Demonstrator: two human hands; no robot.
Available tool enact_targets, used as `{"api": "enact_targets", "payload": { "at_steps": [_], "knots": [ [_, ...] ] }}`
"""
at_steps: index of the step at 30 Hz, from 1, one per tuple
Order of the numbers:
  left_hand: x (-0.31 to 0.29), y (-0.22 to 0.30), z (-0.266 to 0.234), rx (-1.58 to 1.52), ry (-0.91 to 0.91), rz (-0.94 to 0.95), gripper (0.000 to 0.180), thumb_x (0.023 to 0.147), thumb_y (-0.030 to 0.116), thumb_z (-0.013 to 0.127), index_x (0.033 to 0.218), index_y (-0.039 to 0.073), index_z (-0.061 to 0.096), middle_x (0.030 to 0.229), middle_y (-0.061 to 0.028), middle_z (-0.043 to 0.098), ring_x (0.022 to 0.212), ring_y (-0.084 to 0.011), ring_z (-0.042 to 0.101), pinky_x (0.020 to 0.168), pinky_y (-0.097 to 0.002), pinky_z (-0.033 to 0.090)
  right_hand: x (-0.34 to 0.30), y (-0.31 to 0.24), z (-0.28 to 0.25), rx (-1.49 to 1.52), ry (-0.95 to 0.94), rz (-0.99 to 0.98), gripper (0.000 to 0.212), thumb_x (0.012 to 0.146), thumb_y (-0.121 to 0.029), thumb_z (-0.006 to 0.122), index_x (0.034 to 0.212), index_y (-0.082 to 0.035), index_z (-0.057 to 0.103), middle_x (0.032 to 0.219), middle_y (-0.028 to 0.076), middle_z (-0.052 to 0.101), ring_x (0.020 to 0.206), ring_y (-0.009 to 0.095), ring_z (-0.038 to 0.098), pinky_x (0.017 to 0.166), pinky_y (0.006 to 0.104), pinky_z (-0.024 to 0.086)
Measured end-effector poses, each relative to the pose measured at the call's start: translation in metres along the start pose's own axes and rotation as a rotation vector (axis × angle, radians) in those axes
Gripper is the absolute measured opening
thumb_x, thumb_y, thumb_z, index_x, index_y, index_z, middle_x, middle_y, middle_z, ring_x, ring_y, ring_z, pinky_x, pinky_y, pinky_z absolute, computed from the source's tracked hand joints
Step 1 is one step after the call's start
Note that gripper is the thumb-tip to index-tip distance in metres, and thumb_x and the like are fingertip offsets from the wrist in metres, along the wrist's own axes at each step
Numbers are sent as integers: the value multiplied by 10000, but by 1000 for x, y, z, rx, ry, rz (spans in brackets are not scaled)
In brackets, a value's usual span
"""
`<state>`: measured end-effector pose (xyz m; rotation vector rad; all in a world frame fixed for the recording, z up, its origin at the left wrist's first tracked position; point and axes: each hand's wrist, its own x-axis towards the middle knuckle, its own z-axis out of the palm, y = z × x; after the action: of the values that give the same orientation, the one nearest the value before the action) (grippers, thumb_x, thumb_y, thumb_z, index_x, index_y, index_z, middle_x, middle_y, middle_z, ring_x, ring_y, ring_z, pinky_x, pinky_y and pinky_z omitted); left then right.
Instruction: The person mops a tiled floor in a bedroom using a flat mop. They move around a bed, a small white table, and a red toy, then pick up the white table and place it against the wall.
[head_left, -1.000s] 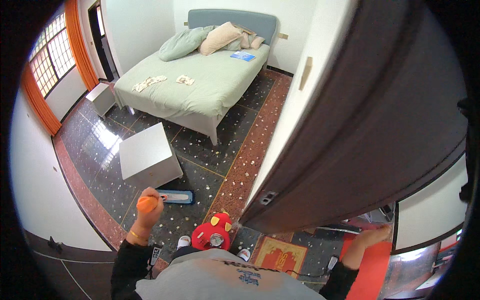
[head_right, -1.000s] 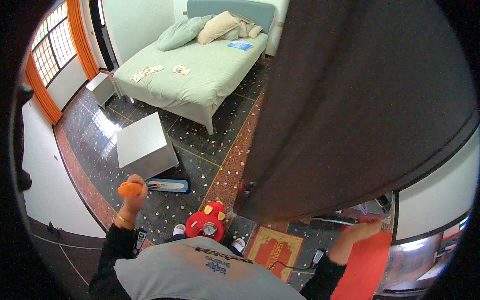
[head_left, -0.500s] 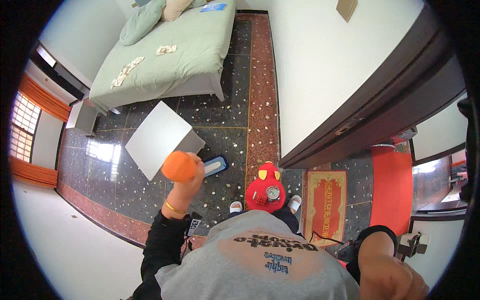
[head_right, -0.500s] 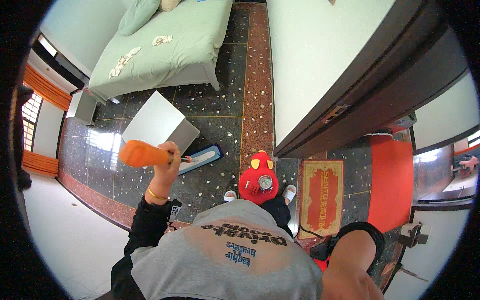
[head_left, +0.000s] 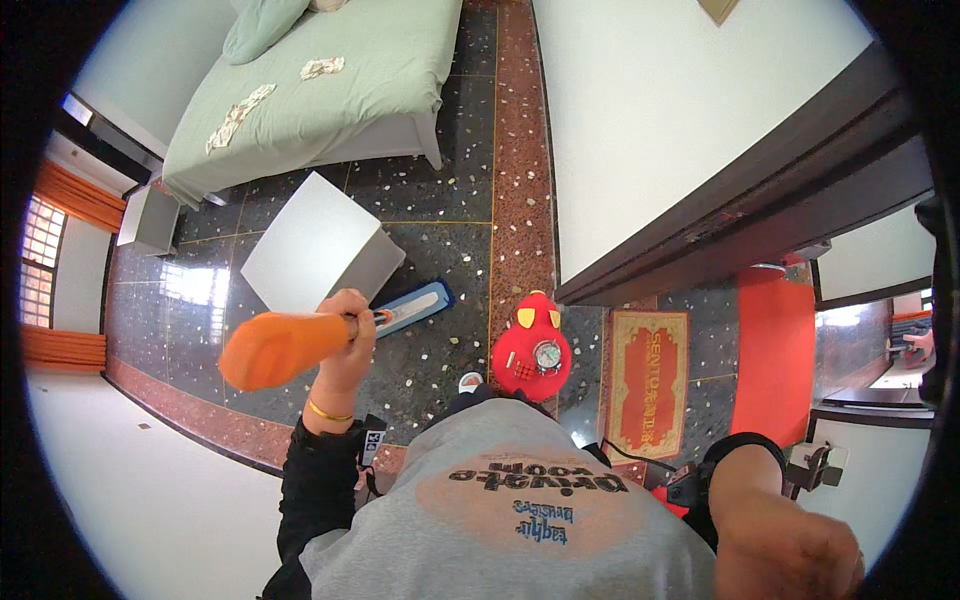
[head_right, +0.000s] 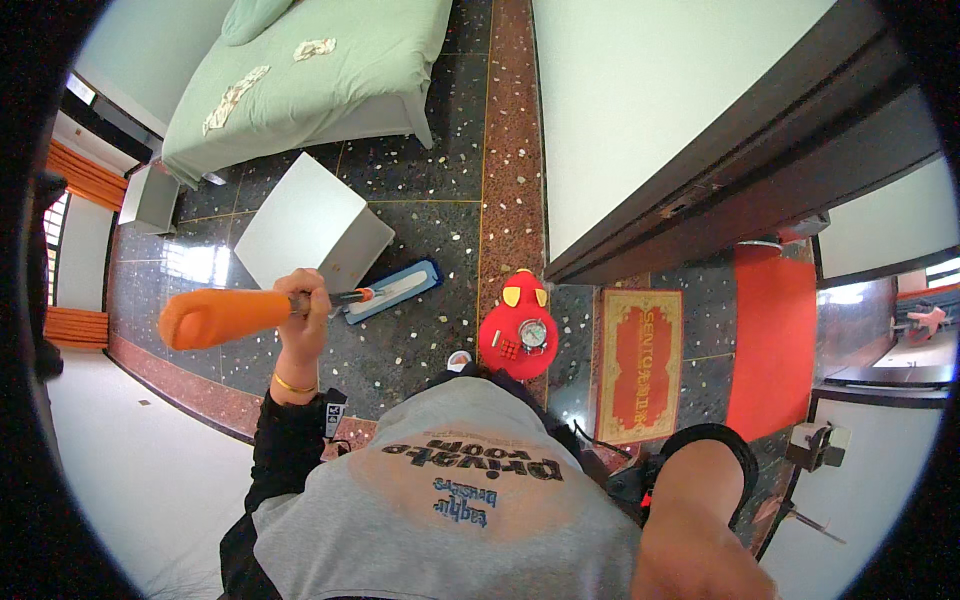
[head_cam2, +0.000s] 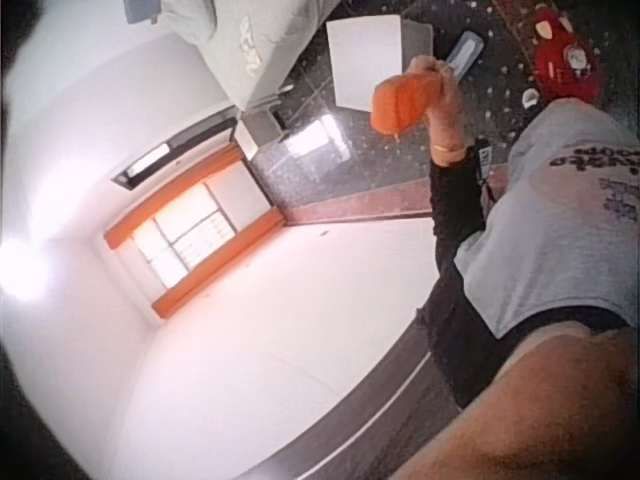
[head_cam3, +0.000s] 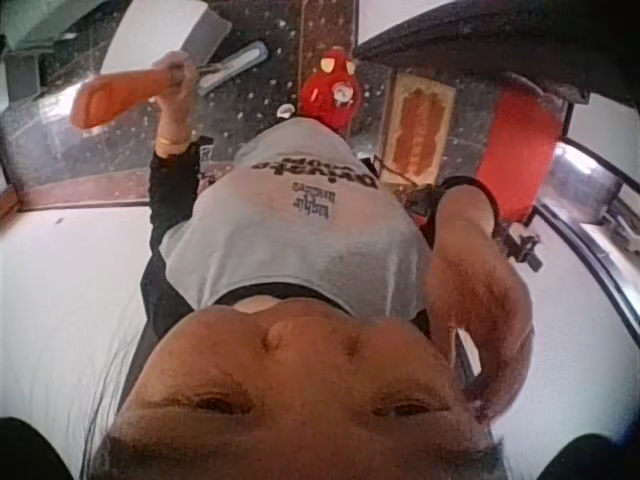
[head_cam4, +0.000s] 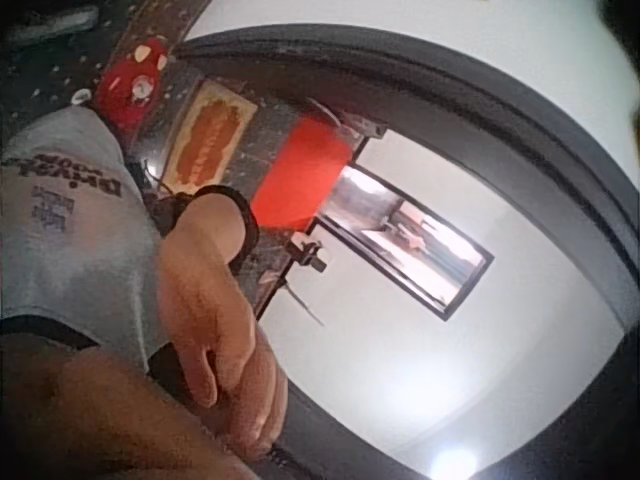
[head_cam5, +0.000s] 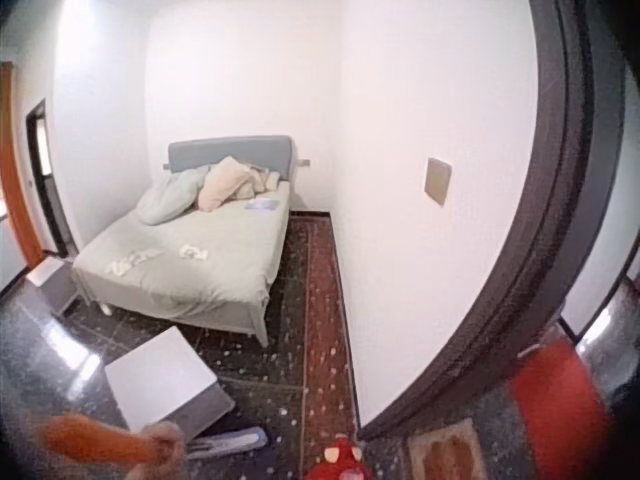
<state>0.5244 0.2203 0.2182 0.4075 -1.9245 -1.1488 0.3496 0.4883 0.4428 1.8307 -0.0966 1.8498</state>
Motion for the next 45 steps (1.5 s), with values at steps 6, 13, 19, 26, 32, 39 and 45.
{"api": "enact_targets", "payload": {
  "at_steps": [6,13,19,26,32,39,45],
  "knots": [
    [-12,-32,52,108,-277,-274,116,679,-1,624,759,28,546,702,-92,527,637,-233,530,583,-305,427,-18,-31,-43,-64,-174,485,308,848,-291,544,1103,-118,537,913,18,574,810,180,564,672,320,427],
    [-55,-170,136,-3,-1035,-197,165,691,83,639,834,29,576,750,-121,577,708,-284,576,595,-338,436,-62,-1,-64,-1163,-961,1008,231,747,-297,635,783,-96,529,675,7,533,653,233,536,566,368,408],
    [-55,-256,168,111,-1552,-277,282,666,279,703,704,34,568,671,-140,559,665,-311,562,597,-412,426,-59,24,-78,-1307,-1569,2015,252,644,-210,693,755,-59,525,743,139,531,707,311,514,576,409,379],
    [-29,-255,217,-93,-1371,-200,229,660,235,654,627,47,528,673,-134,560,670,-333,546,575,-433,397,-7,50,-49,-1433,-1865,1925,317,748,-242,637,992,-49,577,820,115,600,755,296,581,611,377,448],
    [4,-274,273,-59,-1095,-32,118,609,165,657,635,97,564,710,-103,544,762,-329,527,627,-465,406,-22,56,-18,-1312,-1101,2715,367,766,-189,629,1081,-17,553,906,226,596,865,365,581,738,415,459],
    [112,-292,294,289,-1200,91,118,678,77,588,797,79,592,887,-94,522,909,-301,503,729,-462,441,-147,54,-44,-1067,-412,2686,435,723,-101,633,1125,2,504,987,221,584,937,345,574,802,366,452],
    [173,-279,305,7,-1100,183,211,622,50,622,821,64,552,870,-127,501,937,-343,463,762,-427,439,-282,104,-101,-981,-111,2387,472,753,-56,602,1205,-14,473,861,86,598,745,169,579,676,281,472]
  ]
}}
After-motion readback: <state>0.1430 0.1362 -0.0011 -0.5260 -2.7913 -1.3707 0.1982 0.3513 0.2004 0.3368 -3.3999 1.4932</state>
